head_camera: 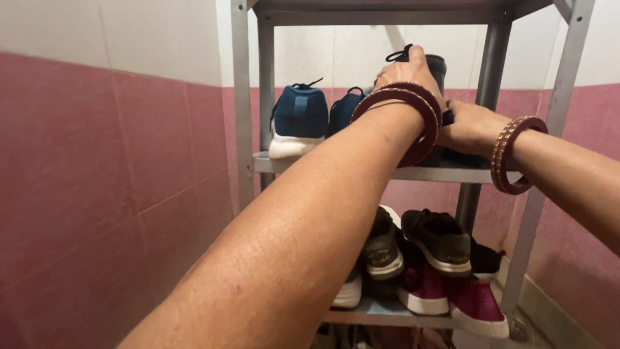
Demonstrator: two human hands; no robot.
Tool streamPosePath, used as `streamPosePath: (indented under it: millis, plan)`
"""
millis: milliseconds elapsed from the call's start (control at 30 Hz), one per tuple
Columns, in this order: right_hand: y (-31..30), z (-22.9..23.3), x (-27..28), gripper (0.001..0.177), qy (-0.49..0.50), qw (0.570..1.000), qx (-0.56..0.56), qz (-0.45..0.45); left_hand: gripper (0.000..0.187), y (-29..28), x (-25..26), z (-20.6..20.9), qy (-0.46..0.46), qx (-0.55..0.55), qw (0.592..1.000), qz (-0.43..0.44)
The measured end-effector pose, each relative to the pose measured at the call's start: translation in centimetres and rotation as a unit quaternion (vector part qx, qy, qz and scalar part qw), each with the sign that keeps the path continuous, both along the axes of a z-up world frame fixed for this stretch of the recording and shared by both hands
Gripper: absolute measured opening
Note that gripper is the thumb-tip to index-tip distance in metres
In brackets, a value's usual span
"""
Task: The person sits on the floor and wipes several pairs of shoes with a cloth, including black lace-up shoes, brown sandals, and black flip-flops. The person picks up each shoe, wipes it, and places it back on a metal shoe rack.
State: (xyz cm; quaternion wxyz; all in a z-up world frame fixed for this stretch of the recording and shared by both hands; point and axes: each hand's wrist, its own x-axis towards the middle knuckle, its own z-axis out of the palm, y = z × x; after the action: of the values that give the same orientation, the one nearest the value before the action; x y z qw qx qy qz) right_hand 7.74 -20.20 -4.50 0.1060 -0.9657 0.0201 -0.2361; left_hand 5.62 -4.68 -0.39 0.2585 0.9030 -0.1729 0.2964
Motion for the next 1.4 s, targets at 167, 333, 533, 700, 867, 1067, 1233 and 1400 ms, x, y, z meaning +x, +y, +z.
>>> streamPosePath:
  millis: [167,333,533,700,867,1067,1233,1400]
  plan:
    - [1.0,-0.2,-1.3,0.106,-0.034,0.998,-0.013,-0.047,0.091,1.6,-2.6,-1.9,-0.039,-0.006,0.999,-0.031]
    - [4.5,0.8,-6.1,0.107,-0.078,0.996,-0.016,-0.045,0.082,4.1,-6.7,-2.0,-0.055,0.028,0.997,-0.042]
    - [10.1,0.5,-12.8,0.092,-0.153,0.987,-0.045,-0.003,0.047,8.0,-11.7,-1.5,-0.092,0.057,0.993,-0.038]
    - [14.1,-2.7,-17.3,0.081,-0.098,0.991,-0.086,0.006,0.027,10.8,-16.3,-4.3,-0.063,0.119,0.991,-0.023]
    - [15.7,-5.4,-21.5,0.074,-0.078,0.987,-0.107,0.091,0.027,13.5,-21.0,-7.6,-0.041,0.168,0.985,-0.013]
    - [16.5,-8.3,-23.6,0.058,-0.068,0.983,-0.110,0.133,0.026,14.3,-23.9,-10.0,-0.027,0.156,0.987,-0.008]
    - [16.5,-15.1,-24.1,0.054,-0.007,0.985,-0.109,0.135,0.027,14.3,-25.3,-15.7,0.047,0.173,0.984,0.007]
    - [15.8,-24.9,-23.8,0.052,0.034,0.979,-0.088,0.182,0.027,15.0,-27.5,-23.8,0.122,0.155,0.980,0.004]
